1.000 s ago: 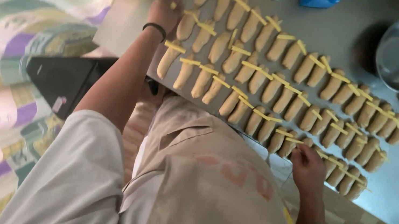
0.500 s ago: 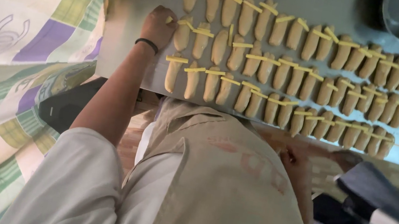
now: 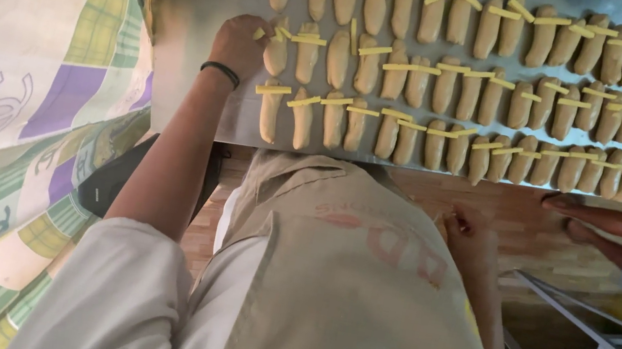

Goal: Placing individual strips of cheese onto pre-shaped pieces of dough laid out on a bakery work table.

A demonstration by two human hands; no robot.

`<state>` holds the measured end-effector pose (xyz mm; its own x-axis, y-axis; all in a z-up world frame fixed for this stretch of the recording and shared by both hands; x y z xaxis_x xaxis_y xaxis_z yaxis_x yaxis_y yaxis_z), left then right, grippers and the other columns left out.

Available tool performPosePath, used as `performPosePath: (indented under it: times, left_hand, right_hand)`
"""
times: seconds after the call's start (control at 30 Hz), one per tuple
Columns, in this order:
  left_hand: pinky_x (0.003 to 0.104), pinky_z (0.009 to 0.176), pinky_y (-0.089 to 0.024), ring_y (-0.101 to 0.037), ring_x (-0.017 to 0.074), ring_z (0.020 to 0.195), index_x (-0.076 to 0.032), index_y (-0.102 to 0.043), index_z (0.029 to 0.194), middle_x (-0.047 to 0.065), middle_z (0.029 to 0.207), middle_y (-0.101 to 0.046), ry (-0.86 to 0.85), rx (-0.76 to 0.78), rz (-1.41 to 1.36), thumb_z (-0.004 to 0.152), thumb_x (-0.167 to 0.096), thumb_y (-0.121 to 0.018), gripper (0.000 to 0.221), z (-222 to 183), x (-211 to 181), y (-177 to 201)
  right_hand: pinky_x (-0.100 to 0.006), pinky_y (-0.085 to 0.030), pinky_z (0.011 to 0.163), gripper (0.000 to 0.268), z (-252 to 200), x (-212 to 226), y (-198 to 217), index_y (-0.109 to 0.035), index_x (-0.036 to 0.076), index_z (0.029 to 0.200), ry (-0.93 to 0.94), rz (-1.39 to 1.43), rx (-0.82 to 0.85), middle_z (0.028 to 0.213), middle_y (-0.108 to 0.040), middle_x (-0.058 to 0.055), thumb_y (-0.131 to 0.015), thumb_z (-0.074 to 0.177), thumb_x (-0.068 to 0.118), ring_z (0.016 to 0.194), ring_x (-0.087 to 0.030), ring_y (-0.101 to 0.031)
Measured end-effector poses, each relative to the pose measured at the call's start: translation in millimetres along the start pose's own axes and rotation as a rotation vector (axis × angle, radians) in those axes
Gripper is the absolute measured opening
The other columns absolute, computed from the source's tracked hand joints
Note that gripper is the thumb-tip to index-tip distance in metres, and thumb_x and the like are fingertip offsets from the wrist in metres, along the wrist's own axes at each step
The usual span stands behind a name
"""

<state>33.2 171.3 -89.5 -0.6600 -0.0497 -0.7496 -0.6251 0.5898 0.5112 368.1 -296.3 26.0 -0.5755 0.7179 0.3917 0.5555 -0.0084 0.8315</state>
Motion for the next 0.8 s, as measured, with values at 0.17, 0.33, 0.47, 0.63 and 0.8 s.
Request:
performPosePath:
  times: [0.17,0.33,0.47,0.63,0.8]
  left_hand:
    - [0.035,0.070,-0.048,-0.063,0.0205,0.078,-0.021,-0.071,0.085,0.000,0.089,-0.073,-0.080,-0.161,-0.025,0.083,-0.009,-0.055,0.020,-9,3,12]
    - [0.035,0.077,-0.054,-0.069,0.0215,0.089,-0.012,-0.076,0.092,0.003,0.097,-0.076,-0.156,-0.260,-0.059,0.090,-0.011,-0.061,0.015,-11,-3,17]
    - [0.037,0.068,-0.050,-0.065,0.0254,0.078,-0.016,-0.074,0.084,0.006,0.091,-0.063,-0.216,-0.288,0.006,0.090,-0.014,-0.065,0.011,1,-14,12]
    - [0.039,0.073,-0.052,-0.067,0.0271,0.087,-0.023,-0.077,0.087,0.005,0.100,-0.064,-0.035,-0.182,0.101,0.090,-0.025,-0.065,0.012,16,-4,-1]
    - [0.037,0.067,-0.051,-0.067,0.0247,0.080,-0.019,-0.076,0.087,0.003,0.100,-0.061,-0.097,-0.190,0.066,0.094,-0.027,-0.068,0.014,10,-22,4]
  right_hand:
    - [-0.041,-0.048,0.075,0.030,33,34,-13,-0.077,0.009,0.116,0.165,-0.033,0.027,0.093,-0.075,-0.008,-0.059,0.099,0.027,0.087,-0.024,-0.067]
    - [-0.037,-0.032,0.062,0.034,90,193,5,-0.043,0.005,0.074,0.542,0.050,0.023,0.068,-0.039,-0.008,-0.060,0.103,0.005,0.066,-0.021,-0.039]
    - [-0.050,-0.038,0.054,0.020,168,248,-39,-0.052,0.013,0.075,0.665,-0.066,-0.106,0.074,-0.052,-0.011,-0.061,0.092,0.008,0.067,-0.036,-0.056]
    - [-0.046,-0.037,0.050,0.029,253,294,-106,-0.053,0.011,0.073,0.532,-0.211,0.053,0.067,-0.051,-0.009,-0.060,0.100,0.020,0.062,-0.031,-0.055]
    - [-0.053,-0.050,0.053,0.023,276,305,-129,-0.070,0.012,0.078,0.334,-0.433,0.181,0.075,-0.069,-0.015,-0.062,0.096,0.024,0.072,-0.042,-0.069]
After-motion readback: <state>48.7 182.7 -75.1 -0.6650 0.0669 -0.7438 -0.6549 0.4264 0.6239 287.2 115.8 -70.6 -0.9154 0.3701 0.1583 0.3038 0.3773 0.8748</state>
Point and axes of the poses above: each hand's wrist, its own z-axis towards the middle knuckle, its own y-axis out of the back of the hand, x = y × z, the point moved 9 cm from there along z, towards the middle knuckle
